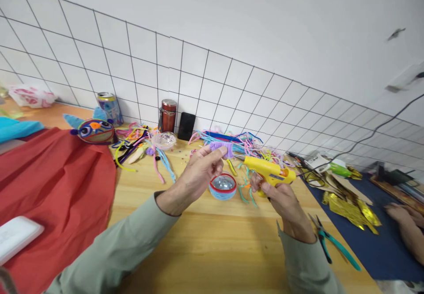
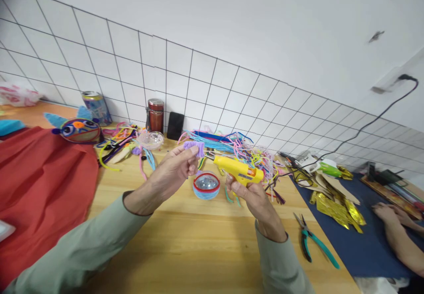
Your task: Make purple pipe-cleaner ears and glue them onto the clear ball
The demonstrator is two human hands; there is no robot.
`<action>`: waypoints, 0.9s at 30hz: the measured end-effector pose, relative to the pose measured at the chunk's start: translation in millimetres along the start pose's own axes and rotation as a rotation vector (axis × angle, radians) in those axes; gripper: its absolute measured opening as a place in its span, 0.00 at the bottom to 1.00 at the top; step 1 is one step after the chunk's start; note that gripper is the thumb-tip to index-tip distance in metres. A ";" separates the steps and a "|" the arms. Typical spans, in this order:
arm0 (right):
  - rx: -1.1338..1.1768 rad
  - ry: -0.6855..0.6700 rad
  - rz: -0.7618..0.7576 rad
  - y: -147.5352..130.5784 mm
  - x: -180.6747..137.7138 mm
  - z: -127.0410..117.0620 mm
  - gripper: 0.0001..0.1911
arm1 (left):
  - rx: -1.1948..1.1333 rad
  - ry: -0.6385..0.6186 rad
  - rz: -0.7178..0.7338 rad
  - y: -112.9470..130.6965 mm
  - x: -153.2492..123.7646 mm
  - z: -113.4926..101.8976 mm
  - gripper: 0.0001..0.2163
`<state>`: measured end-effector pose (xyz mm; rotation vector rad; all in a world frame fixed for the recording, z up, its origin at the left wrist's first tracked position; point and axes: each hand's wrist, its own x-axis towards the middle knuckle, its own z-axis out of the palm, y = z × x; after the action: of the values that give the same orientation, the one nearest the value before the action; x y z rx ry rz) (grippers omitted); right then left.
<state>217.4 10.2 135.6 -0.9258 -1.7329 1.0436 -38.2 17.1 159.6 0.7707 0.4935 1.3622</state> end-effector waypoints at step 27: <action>-0.315 0.531 -0.058 1.9 -14.1 -122.2 0.19 | 0.068 -0.002 0.020 -4.9 4.5 -4.8 0.20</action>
<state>336.2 29.7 160.6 -1.2130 -1.4753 0.4298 -37.6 22.3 153.3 0.8341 0.5346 1.3687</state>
